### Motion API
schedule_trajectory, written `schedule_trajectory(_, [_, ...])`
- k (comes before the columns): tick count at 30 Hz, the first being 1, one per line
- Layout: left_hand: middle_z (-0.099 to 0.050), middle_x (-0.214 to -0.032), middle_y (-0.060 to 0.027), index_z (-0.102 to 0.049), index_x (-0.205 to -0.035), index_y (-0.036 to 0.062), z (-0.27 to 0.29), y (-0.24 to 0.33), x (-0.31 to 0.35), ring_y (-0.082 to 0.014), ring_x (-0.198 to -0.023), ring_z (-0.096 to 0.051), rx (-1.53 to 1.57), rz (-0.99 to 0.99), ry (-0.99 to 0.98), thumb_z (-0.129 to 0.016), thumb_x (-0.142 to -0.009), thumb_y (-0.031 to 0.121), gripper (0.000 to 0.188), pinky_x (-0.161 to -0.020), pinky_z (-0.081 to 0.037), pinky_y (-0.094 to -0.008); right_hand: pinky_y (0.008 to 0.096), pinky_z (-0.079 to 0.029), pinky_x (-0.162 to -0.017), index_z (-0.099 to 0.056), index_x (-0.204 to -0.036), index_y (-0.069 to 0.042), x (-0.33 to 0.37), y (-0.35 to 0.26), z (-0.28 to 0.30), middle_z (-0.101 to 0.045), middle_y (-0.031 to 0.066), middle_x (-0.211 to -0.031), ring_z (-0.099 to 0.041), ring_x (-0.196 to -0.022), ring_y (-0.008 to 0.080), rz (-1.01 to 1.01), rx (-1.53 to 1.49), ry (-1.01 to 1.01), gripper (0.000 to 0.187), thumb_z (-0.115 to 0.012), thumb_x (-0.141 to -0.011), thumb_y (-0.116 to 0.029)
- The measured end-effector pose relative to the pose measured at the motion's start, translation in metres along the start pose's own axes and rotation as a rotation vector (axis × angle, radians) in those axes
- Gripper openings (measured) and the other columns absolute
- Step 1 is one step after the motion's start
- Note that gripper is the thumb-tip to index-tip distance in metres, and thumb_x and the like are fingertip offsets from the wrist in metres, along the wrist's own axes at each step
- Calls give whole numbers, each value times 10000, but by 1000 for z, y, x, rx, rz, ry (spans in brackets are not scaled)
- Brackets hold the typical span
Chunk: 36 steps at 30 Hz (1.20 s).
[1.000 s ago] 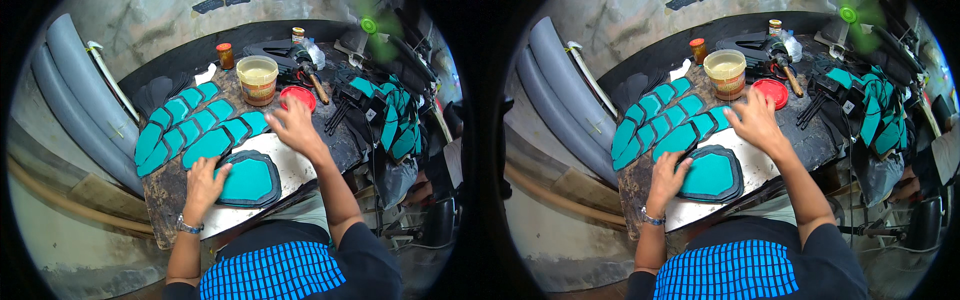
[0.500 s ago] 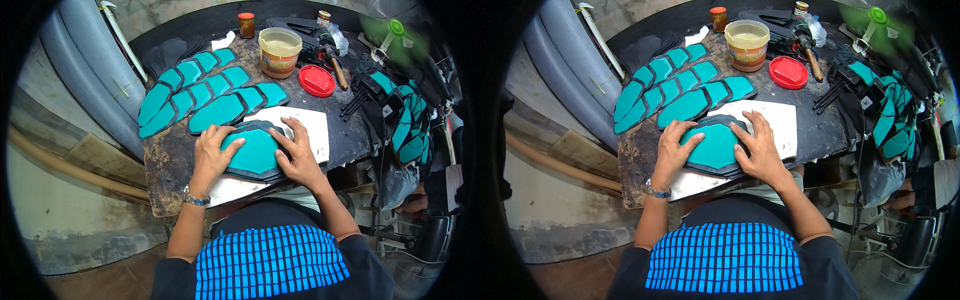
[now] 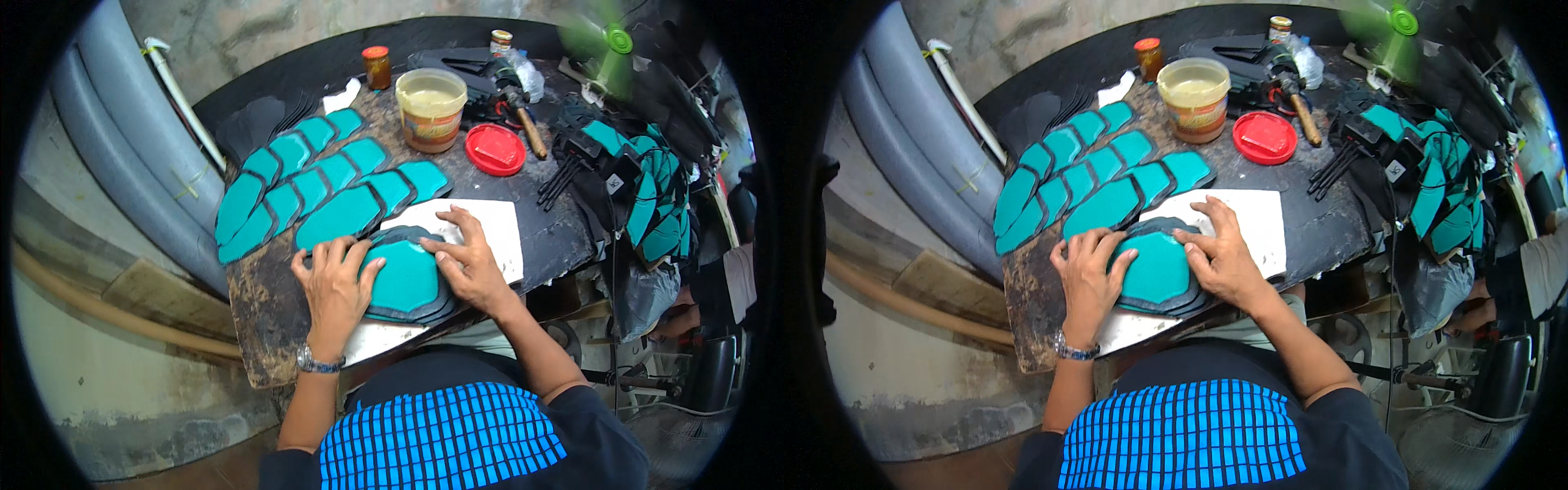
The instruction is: The person repeatedly picks teal insole-like pieces and black border strips, presses them together by hand, and stacks the assembled units on a white board. They occasionally reach for a container of adhesive and handle black foam pieces before returning to the insole assembly.
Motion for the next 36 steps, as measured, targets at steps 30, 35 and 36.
schedule_trajectory(30, [-626,-1023,-114,-606,-1058,36,-13,-14,2,-269,-1035,-563,303,114,-86,-621,-924,284,283,-956,-312,-420,500,-301,-1152,-735,-1177,-99,29,2,31,-462,176,-1459,-366,-1382,397,176,-139,-121,328,-521,-931,-132])
schedule_trajectory(35, [-642,-1013,-135,-609,-1061,28,-13,-16,0,-276,-1017,-587,312,153,-98,-629,-919,284,293,-960,-322,-418,515,-269,-1160,-684,-1263,-119,19,2,17,-401,180,-1504,-340,-1391,418,43,58,-99,352,-496,-970,-176])
schedule_trajectory(36, [-644,-1014,-142,-613,-1061,29,-14,-15,0,-282,-1009,-592,319,154,-92,-639,-915,279,290,-961,-327,-418,515,-260,-1162,-676,-1274,-124,15,2,13,-391,176,-1512,-335,-1393,420,38,122,-113,355,-492,-976,-183])
Point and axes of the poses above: each hand's wrist, its own x-axis away from the middle knuckle, its own z-axis out of the back of the hand, y = z × x, the point moved 2 cm from there along -x, towards the middle knuckle
